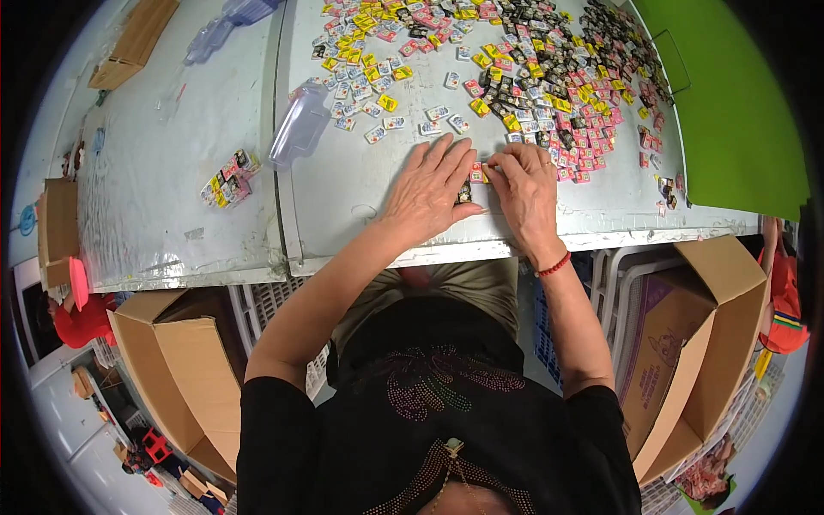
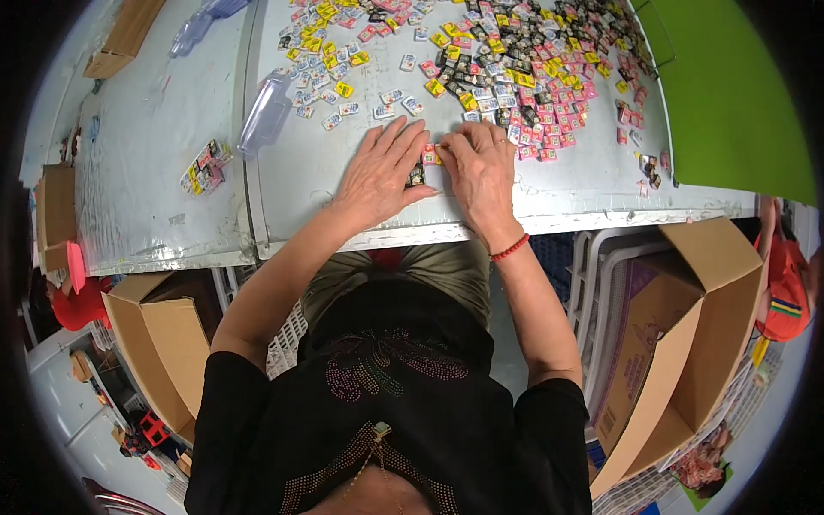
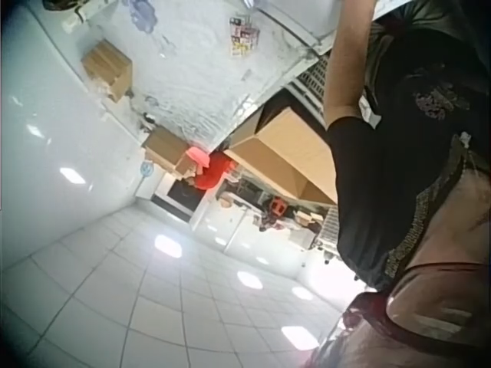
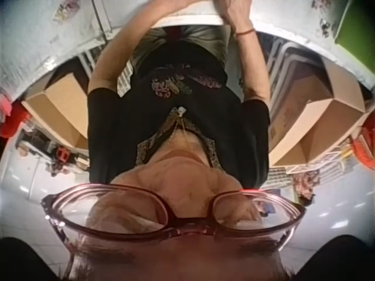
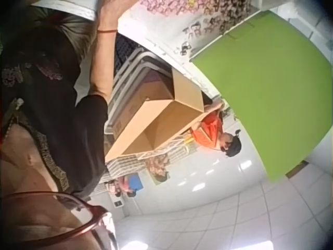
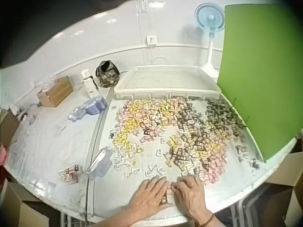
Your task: Sort small colorful toy pieces and place them into plastic trays before packing them into a shipping box.
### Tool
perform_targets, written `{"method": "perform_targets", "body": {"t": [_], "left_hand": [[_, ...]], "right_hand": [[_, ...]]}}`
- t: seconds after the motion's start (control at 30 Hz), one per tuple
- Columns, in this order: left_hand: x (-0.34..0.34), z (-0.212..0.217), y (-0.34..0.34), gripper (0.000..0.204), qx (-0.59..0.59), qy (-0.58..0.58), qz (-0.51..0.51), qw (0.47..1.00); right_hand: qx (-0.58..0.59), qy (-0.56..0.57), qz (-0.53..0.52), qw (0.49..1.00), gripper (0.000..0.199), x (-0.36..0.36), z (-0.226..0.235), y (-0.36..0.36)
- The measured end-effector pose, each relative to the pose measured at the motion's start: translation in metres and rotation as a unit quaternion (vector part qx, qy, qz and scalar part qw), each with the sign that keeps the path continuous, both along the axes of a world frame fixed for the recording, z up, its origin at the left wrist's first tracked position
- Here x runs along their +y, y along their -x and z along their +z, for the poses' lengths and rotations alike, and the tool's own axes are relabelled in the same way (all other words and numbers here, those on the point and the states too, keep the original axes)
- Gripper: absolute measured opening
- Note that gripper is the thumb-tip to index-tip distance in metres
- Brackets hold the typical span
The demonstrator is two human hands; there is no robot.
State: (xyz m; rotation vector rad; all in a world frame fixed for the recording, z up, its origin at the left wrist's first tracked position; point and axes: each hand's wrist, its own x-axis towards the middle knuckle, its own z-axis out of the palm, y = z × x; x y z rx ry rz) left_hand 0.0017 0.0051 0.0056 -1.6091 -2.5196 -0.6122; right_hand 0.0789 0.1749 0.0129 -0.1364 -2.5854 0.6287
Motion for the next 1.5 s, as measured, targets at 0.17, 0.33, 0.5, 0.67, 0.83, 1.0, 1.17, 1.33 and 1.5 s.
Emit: {"method": "perform_targets", "body": {"t": [0.17, 0.33, 0.5, 0.67, 0.83, 1.0, 1.17, 1.33, 1.5], "left_hand": [[-0.001, -0.001, -0.001, 0.077, 0.005, 0.004, 0.0, 1.0], [-0.005, 0.0, 0.003, 0.069, -0.035, -0.058, 0.0, 0.998], [-0.022, 0.001, 0.025, 0.039, -0.02, -0.112, 0.093, 0.989], [-0.019, -0.006, 0.024, 0.017, -0.021, -0.139, 0.135, 0.981], [-0.018, 0.0, 0.024, 0.01, -0.069, -0.163, 0.112, 0.978], [-0.029, 0.007, 0.045, 0.015, -0.31, -0.137, 0.161, 0.927], [-0.113, 0.031, 0.076, 0.021, -0.434, -0.235, 0.164, 0.854], [-0.237, 0.091, 0.127, 0.02, -0.359, -0.168, 0.29, 0.871], [-0.305, 0.076, 0.146, 0.022, -0.388, -0.164, 0.37, 0.828]], "right_hand": [[0.03, -0.031, -0.022, 0.999, 0.017, -0.002, -0.005, 0.004], [0.069, -0.053, -0.045, 0.995, 0.02, -0.007, 0.003, -0.011], [-0.069, 0.12, -0.078, 0.987, 0.018, -0.001, 0.004, -0.032], [-0.097, 0.157, -0.073, 0.98, 0.02, -0.011, 0.005, -0.019], [-0.046, 0.107, -0.065, 0.991, 0.023, -0.003, -0.015, -0.021], [-0.078, 0.177, -0.079, 0.978, 0.02, 0.007, -0.012, -0.032], [-0.073, 0.212, -0.059, 0.973, 0.019, 0.001, -0.018, -0.03], [-0.083, 0.164, -0.071, 0.98, 0.019, 0.005, -0.017, -0.029], [-0.097, 0.151, -0.082, 0.98, 0.019, 0.001, -0.016, -0.022]]}}
